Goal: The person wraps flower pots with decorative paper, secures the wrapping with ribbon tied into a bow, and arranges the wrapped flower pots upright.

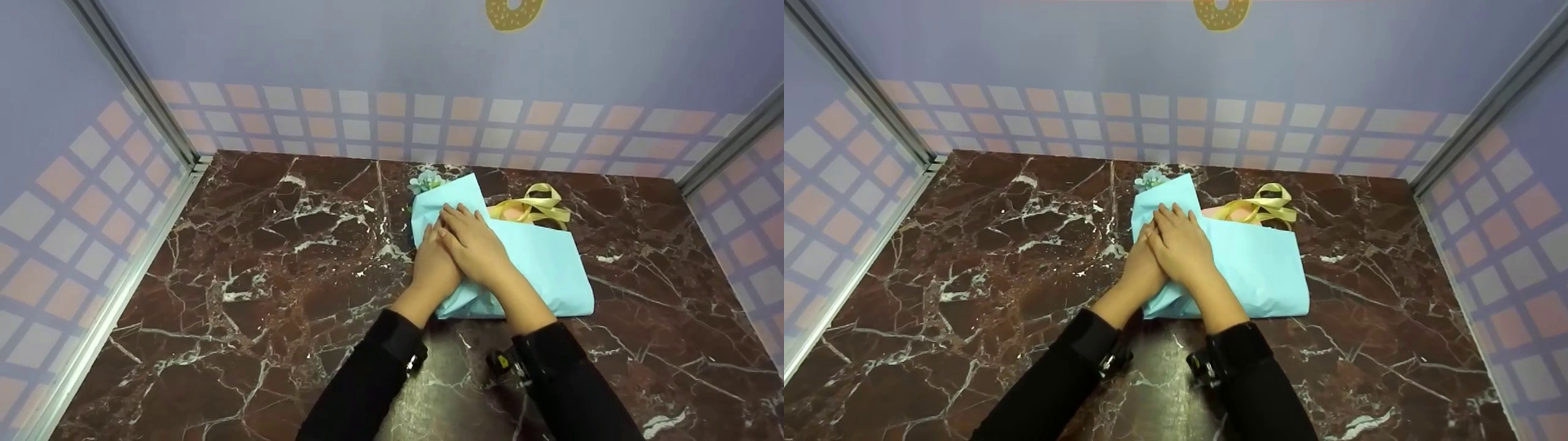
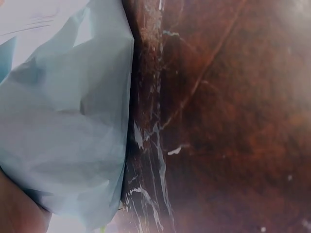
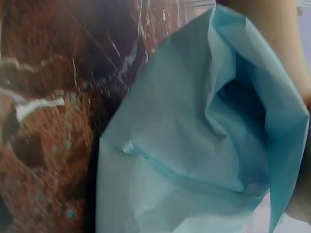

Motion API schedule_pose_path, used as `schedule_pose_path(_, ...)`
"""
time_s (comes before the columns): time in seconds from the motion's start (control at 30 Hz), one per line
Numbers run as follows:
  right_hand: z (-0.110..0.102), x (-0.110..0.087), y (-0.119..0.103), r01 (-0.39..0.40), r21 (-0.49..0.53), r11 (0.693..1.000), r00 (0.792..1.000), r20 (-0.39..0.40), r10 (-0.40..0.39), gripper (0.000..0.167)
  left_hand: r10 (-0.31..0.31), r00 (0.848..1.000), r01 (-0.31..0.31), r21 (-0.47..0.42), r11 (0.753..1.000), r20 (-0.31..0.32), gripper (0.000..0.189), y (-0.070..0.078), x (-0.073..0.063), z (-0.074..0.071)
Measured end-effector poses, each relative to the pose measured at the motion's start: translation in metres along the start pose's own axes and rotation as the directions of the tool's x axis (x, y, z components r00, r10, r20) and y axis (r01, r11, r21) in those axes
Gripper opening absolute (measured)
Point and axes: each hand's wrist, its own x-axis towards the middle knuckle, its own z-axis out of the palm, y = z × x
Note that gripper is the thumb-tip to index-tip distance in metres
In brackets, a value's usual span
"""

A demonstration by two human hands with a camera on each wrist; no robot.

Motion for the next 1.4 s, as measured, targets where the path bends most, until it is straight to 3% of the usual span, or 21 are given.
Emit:
schedule_pose_path(0.13,0.0,0.006,0.007,-0.045,0.025,0.999,0.999,0.026,0.045,0.053,-0.014,1.0,0.013,-0.038,0.999,-0.027,0.052,-0.002,-0.002,0.002)
schedule_pose_path(0.27,0.003,0.007,0.017,-0.09,0.107,0.99,0.996,0.023,0.088,0.055,-0.077,0.997,0.075,-0.195,0.978,-0.001,0.051,-0.002,-0.002,0.002)
schedule_pose_path(0.37,0.008,0.006,0.022,-0.102,0.164,0.981,0.995,0.007,0.102,0.056,-0.144,0.989,0.126,-0.376,0.918,-0.019,0.046,-0.004,-0.001,0.003)
schedule_pose_path(0.5,0.013,0.005,0.026,-0.089,0.199,0.976,0.996,-0.003,0.091,0.058,-0.223,0.971,0.131,-0.593,0.794,-0.085,0.039,-0.006,-0.001,0.004)
schedule_pose_path(0.57,0.014,0.004,0.026,-0.091,0.213,0.973,0.996,0.001,0.092,0.057,-0.237,0.967,0.125,-0.64,0.758,-0.092,0.04,-0.007,-0.001,0.005)
schedule_pose_path(0.63,0.014,0.004,0.026,-0.102,0.223,0.97,0.995,0.011,0.102,0.057,-0.235,0.969,0.127,-0.656,0.744,-0.079,0.044,-0.007,0.0,0.005)
schedule_pose_path(0.87,0.014,0.005,0.027,-0.154,0.276,0.949,0.988,0.046,0.147,0.06,-0.209,0.978,0.158,-0.583,0.797,-0.02,0.048,-0.009,0.001,0.006)
schedule_pose_path(1.1,0.014,0.003,0.031,-0.123,0.354,0.927,0.991,-0.004,0.133,0.059,-0.171,0.983,0.115,-0.515,0.849,-0.062,0.049,-0.006,0.004,0.006)
schedule_pose_path(1.3,0.013,-0.002,0.036,-0.211,0.457,0.864,0.976,0.056,0.209,0.073,-0.15,0.987,0.108,-0.441,0.891,-0.061,0.051,-0.002,0.006,0.006)
schedule_pose_path(1.4,0.013,-0.006,0.042,-0.225,0.509,0.831,0.973,0.08,0.215,0.072,-0.131,0.99,0.101,-0.383,0.918,-0.054,0.052,0.003,0.007,0.006)
